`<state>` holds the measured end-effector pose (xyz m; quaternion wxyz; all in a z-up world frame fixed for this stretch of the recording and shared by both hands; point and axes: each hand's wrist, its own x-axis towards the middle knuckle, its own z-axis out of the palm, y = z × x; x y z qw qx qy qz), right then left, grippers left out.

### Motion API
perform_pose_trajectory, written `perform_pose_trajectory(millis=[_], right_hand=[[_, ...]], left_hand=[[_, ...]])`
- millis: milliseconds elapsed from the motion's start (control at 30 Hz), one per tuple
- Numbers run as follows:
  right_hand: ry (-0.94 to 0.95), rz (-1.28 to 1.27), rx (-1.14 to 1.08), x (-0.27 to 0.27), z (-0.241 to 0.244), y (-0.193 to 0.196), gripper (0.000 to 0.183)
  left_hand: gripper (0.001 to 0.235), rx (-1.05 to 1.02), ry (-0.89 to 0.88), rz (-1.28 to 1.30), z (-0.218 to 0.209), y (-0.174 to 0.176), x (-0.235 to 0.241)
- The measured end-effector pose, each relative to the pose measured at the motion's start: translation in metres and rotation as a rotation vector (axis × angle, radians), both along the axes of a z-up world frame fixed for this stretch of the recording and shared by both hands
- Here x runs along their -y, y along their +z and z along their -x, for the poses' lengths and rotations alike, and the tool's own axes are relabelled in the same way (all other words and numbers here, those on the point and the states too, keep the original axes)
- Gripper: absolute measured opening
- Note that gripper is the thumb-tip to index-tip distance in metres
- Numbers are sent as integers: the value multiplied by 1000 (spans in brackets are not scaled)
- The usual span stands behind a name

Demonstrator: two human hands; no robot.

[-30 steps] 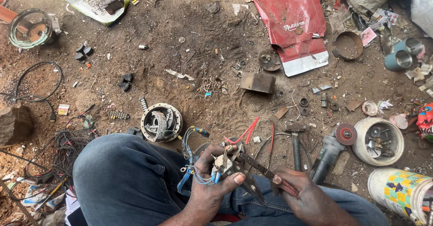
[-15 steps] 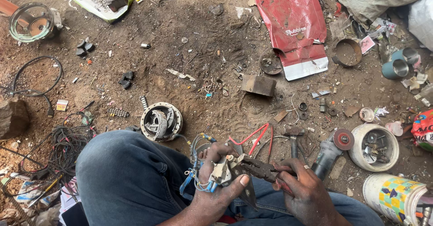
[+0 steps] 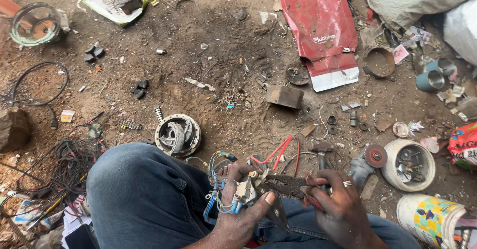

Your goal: The person sits on the ground and uses pliers and a screwdriver to manipulate wires and terminals on a small black electronic component. They repeatedly adjust connections and inspect the component throughout the clip.

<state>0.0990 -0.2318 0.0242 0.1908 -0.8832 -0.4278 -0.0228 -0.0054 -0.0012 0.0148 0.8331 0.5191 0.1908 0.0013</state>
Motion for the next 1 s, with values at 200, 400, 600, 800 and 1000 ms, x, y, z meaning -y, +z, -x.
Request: perform_pose_trajectory(millis=[200, 400, 600, 800, 1000], right_hand=[[18, -86, -519, 7, -1, -15, 8], [132, -121, -1082, 19, -7, -26, 23], [263, -204, -1150, 20, -8, -30, 31], [175, -165, -1111, 14, -5, -27, 41], [105, -203, -1130, 10, -4, -23, 33]], left_hand=[[48, 90, -50, -378, 0, -5, -7], [81, 331, -61, -397, -2, -8, -2], [82, 396, -162, -521, -2, -3, -11], [66, 535, -33, -768, -3, 6, -16], [68, 525, 1, -817, 0, 4, -19]])
